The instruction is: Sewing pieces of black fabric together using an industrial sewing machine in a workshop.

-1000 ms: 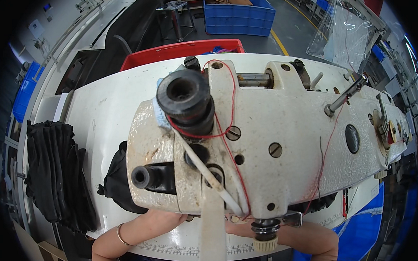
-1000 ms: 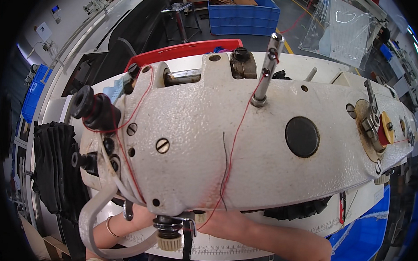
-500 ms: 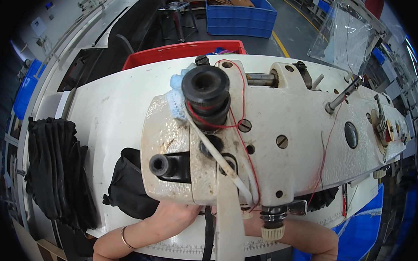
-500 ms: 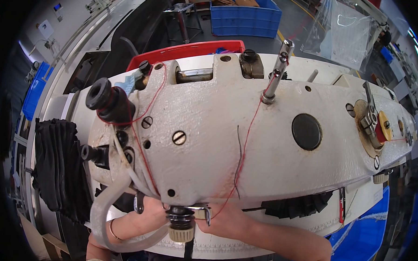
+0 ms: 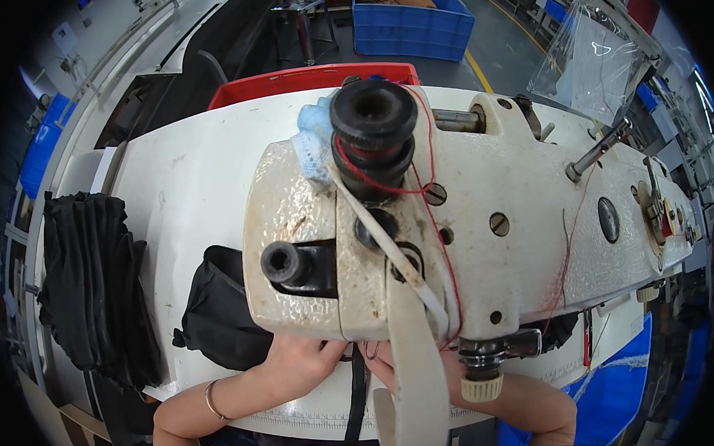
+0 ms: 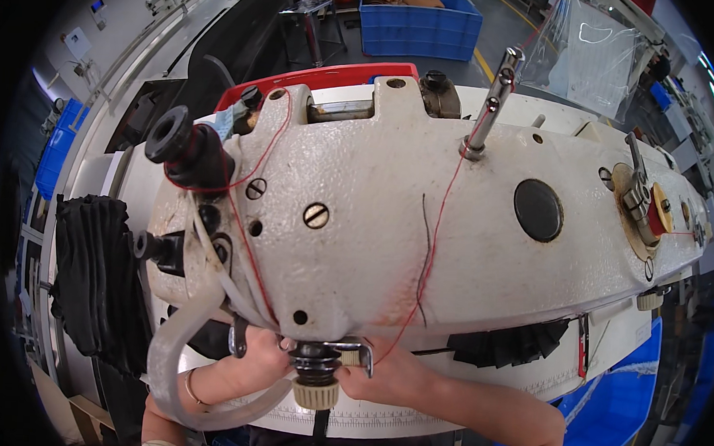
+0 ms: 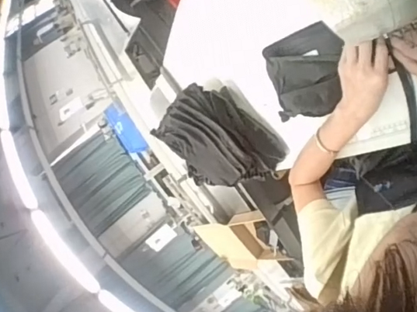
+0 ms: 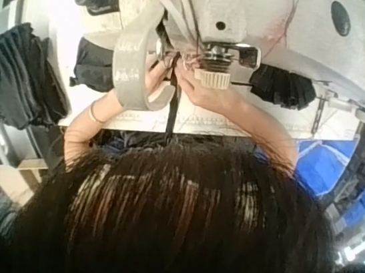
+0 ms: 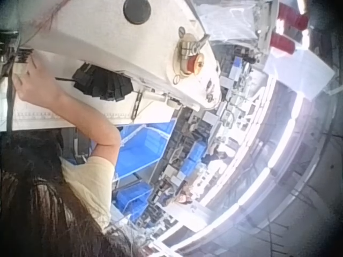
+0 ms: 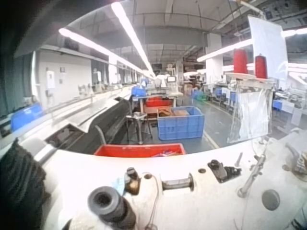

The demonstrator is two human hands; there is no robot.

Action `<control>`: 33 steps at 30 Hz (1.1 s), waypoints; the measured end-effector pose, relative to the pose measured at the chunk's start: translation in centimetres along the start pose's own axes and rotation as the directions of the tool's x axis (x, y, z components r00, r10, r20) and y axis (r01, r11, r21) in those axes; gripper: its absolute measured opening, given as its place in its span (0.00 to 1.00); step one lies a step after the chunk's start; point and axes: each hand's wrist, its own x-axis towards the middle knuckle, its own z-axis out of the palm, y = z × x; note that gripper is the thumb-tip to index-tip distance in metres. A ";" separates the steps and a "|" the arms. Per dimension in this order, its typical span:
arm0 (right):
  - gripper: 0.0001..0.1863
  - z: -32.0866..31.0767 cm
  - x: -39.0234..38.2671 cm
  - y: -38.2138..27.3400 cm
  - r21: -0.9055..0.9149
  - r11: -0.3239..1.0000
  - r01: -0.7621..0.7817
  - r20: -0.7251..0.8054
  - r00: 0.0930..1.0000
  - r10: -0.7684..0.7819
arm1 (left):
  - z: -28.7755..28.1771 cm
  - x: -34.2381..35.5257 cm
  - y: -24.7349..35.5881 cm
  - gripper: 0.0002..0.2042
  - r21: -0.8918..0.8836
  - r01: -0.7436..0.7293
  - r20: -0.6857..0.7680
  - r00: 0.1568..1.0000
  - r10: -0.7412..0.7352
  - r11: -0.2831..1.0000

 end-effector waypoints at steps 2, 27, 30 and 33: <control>0.11 -0.6 0.4 -0.6 0.062 0.990 -0.126 0.189 0.976 0.112 | -0.2 -0.1 0.1 0.16 -0.023 0.033 0.056 0.998 -0.031 0.999; 0.17 -0.9 0.6 -3.1 -0.778 0.582 0.238 0.197 0.971 -0.133 | -0.7 0.7 -1.9 0.14 0.153 -0.157 0.088 0.986 0.145 0.976; 0.19 -1.9 0.5 -3.6 -0.849 -0.254 0.463 0.511 0.843 -0.170 | -0.3 0.6 -2.5 0.13 0.041 -0.122 0.119 0.986 0.116 0.992; 0.19 -1.9 0.4 -3.8 -0.734 -0.489 0.471 0.558 0.829 -0.041 | 0.4 0.6 -3.0 0.12 0.101 -0.168 0.063 0.985 0.162 0.981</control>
